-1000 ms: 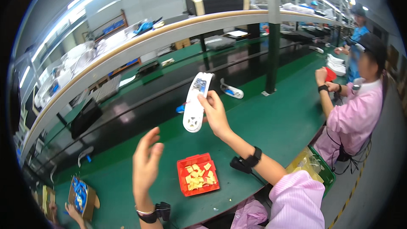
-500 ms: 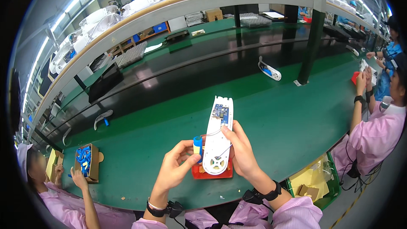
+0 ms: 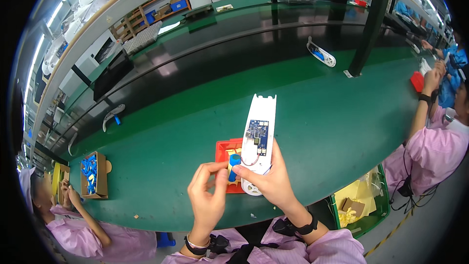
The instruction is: Manually assembling small plastic electronic components on a production line.
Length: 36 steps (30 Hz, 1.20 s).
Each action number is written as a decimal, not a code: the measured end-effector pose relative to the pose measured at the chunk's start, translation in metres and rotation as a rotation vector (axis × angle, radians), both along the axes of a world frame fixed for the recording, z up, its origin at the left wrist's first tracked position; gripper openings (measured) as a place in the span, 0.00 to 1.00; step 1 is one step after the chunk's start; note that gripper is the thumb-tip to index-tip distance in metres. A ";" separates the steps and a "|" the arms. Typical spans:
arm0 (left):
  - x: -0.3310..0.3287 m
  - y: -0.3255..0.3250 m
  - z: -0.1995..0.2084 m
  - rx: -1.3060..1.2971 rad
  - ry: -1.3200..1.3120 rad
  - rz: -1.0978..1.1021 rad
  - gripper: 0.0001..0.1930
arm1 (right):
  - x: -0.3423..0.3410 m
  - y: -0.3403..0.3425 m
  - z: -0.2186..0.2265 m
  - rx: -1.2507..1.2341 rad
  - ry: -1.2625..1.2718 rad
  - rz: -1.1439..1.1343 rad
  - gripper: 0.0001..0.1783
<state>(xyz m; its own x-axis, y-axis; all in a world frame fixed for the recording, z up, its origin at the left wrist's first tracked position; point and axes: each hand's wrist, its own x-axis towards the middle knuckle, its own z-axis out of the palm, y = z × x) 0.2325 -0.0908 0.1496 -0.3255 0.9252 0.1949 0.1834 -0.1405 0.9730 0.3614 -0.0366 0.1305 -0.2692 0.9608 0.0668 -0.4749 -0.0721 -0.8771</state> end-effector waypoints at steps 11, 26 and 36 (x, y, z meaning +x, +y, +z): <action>-0.018 0.001 0.012 0.106 0.322 0.026 0.06 | 0.002 -0.005 0.007 0.135 -0.103 -0.056 0.31; -0.019 0.003 0.012 0.010 0.012 -0.030 0.10 | -0.003 -0.013 0.010 0.129 -0.212 -0.141 0.39; -0.014 0.006 0.004 0.121 0.046 -0.050 0.13 | -0.001 -0.012 0.004 0.127 -0.210 -0.161 0.43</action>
<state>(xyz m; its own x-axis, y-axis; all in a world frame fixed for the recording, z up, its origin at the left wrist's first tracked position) 0.2188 -0.0849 0.1535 -0.2673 0.9091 0.3195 0.2174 -0.2661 0.9391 0.3601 -0.0488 0.1345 -0.1350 0.9798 0.1478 -0.2785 0.1057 -0.9546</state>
